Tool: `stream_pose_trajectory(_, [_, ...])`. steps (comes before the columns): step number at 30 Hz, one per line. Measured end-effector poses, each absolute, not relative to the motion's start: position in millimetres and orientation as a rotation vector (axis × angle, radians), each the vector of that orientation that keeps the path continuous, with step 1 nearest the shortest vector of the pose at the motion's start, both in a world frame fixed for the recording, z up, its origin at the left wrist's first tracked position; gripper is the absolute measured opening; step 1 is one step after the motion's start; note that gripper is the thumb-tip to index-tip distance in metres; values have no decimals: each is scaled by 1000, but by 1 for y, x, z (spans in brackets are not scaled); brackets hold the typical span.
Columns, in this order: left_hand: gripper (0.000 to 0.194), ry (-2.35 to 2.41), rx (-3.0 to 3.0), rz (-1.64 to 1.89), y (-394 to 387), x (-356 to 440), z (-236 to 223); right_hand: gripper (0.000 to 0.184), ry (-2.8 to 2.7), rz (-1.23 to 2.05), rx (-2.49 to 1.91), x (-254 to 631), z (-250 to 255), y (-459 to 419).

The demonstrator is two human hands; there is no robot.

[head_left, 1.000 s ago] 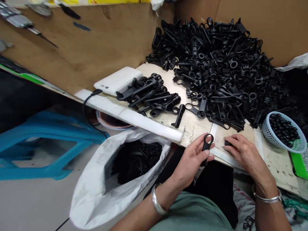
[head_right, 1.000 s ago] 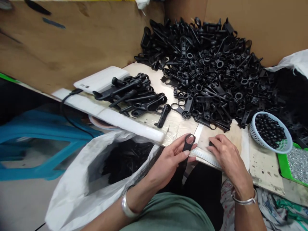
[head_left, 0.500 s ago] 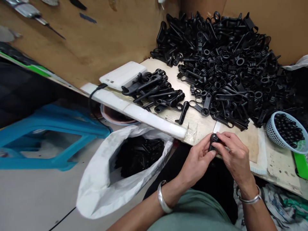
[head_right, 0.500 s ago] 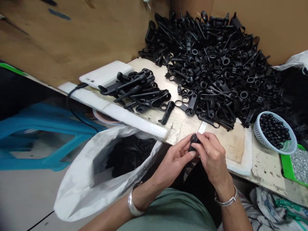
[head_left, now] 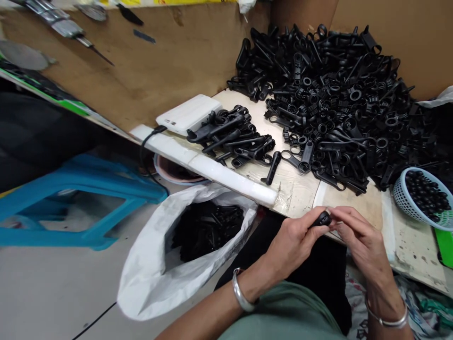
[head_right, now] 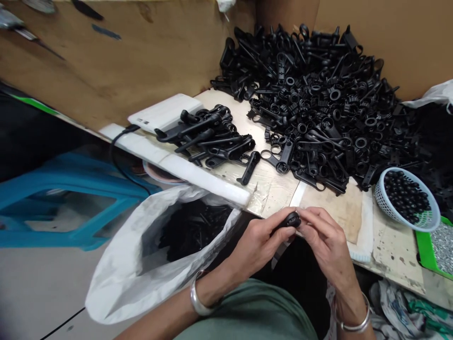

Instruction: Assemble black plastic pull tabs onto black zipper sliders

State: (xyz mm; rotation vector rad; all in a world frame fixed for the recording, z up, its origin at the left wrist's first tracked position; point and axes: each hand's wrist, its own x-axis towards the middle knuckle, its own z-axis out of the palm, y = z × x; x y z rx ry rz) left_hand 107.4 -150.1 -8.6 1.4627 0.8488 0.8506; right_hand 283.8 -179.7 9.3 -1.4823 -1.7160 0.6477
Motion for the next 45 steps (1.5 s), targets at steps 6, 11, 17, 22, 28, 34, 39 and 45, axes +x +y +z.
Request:
stream_pose_trajectory(6, [45,770,1439,840,-159,111,-15,34,-1628,899,-1583,275,3,-180])
stream_pose_trajectory(11, [41,1022,1703,950,-139,94,-13,34,-1664,824,-1546,246,2,-146])
stream_pose_trajectory(17, [40,1620,2264,1262,-79,36,7,32,-2061,53,-1559,234,34,-72])
stream_pose_trajectory(22, [45,1939,2259,1029,-27,7,23,32,-2386,-331,-1974,219,49,-20])
stream_pose_trajectory(28, [46,1969,2258,829,-11,1,33,32,-2325,-369,-1910,237,51,-19])
stream_pose_trajectory(34, [38,1642,2091,1335,-57,37,25,18,-1556,-85,-1641,278,41,-91])
stream_pose_trajectory(39, [48,919,1418,1136,-109,108,-2,15,-1535,277,-1541,262,11,-151])
stream_pose_trajectory(45, [35,873,999,1120,-120,125,-12,15,-1661,442,-1508,271,5,-149])
